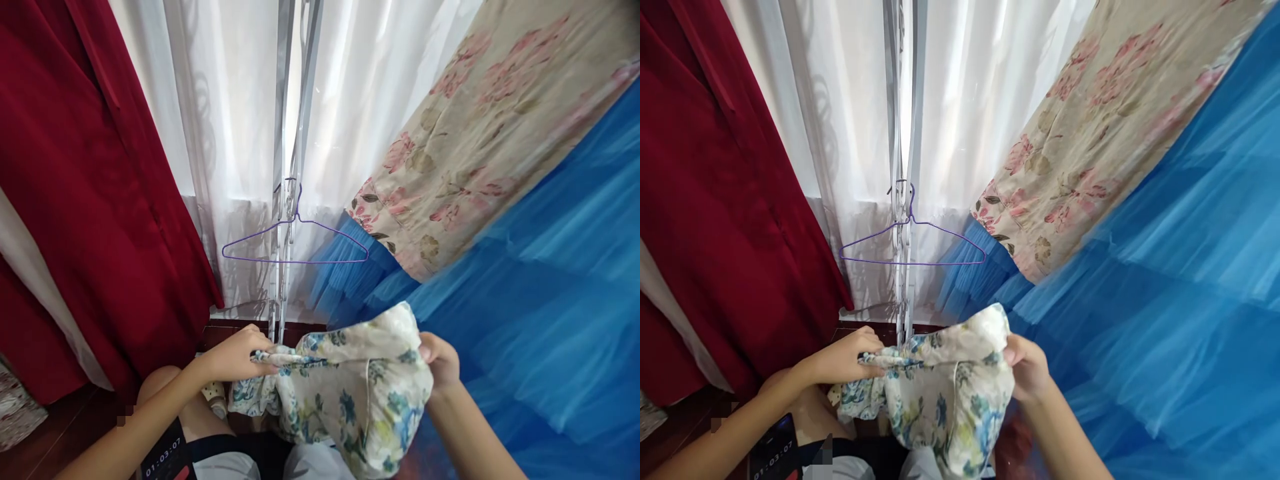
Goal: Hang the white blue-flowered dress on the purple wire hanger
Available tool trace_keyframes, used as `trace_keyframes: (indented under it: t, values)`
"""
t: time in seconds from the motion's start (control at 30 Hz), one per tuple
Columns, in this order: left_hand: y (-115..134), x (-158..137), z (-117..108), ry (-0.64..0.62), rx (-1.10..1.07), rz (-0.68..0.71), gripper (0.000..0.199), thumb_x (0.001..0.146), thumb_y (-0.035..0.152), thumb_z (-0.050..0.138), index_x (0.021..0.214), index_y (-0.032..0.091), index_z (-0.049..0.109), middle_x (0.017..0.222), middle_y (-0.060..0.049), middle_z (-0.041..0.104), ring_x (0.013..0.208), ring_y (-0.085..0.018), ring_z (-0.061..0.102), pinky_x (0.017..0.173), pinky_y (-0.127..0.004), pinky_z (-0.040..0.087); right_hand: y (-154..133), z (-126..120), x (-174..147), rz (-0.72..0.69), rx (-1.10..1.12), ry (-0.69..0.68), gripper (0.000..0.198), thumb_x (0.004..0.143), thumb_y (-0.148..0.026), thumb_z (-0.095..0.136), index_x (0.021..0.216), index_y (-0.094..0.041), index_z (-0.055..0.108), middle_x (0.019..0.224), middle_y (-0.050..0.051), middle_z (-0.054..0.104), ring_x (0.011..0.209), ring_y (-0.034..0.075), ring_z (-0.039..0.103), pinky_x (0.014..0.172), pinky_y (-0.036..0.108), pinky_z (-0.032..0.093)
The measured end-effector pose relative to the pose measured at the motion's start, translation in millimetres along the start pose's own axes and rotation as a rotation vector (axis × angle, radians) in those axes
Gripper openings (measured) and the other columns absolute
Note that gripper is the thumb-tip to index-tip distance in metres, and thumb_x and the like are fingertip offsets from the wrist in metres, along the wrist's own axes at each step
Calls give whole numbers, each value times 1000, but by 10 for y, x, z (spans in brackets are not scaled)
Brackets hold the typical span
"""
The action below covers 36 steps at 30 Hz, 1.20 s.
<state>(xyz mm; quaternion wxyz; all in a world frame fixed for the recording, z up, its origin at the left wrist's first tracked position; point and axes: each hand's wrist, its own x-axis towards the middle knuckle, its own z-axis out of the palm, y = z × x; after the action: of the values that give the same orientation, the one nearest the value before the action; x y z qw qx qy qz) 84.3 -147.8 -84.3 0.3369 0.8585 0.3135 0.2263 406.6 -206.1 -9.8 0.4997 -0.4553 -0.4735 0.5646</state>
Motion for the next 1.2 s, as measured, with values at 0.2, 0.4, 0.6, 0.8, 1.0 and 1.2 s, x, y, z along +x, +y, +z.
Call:
trace_keyframes:
  t: [0.2, 0.4, 0.6, 0.8, 1.0, 1.2]
  values:
    - [75, -311, -225, 101, -472, -90, 46, 81, 54, 63, 58, 14, 59, 57, -1, 45, 55, -12, 41, 50, -24, 31, -214, -207, 138, 147, 104, -5, 27, 64, -47, 68, 54, -21, 66, 56, 10, 68, 56, 26, 68, 57, 37, 53]
    - [137, -420, -782, 114, -116, -32, 39, 84, 45, 63, 58, 17, 53, 68, -1, 47, 64, -15, 43, 59, -26, 35, -365, -290, 345, 130, -206, -244, 29, 74, -42, 75, 85, -15, 75, 78, 11, 74, 69, 24, 70, 65, 34, 54]
    - [58, -441, -952, -45, 492, -113, 38, 94, 48, 49, 72, 20, 60, 75, -2, 58, 79, -20, 48, 79, -33, 33, -382, -491, 500, -3, -420, -380, 30, 71, -30, 80, 92, -12, 72, 82, 6, 72, 71, 21, 66, 63, 28, 51]
    - [-301, -295, -1287, 222, 710, -151, 23, 91, 42, 54, 101, 24, 62, 98, -3, 66, 91, -23, 55, 82, -34, 34, -296, -317, 719, -153, -618, -268, 36, 74, -31, 76, 105, -14, 69, 90, 4, 71, 76, 20, 63, 66, 28, 51]
    - [-858, 142, -1733, 311, 515, -199, 27, 91, 43, 48, 95, 21, 63, 97, -6, 67, 91, -25, 60, 80, -32, 43, -218, 24, 1072, -375, -735, -257, 56, 84, -33, 63, 137, -19, 54, 83, 2, 70, 65, 18, 62, 61, 28, 50]
    - [-616, 420, -1886, 426, 209, -39, 38, 90, 52, 52, 103, 18, 63, 111, -8, 65, 103, -25, 60, 91, -34, 45, -26, -155, 1552, -506, -963, 25, 59, 84, -24, 56, 142, -15, 50, 113, 13, 72, 98, 29, 67, 89, 42, 52]
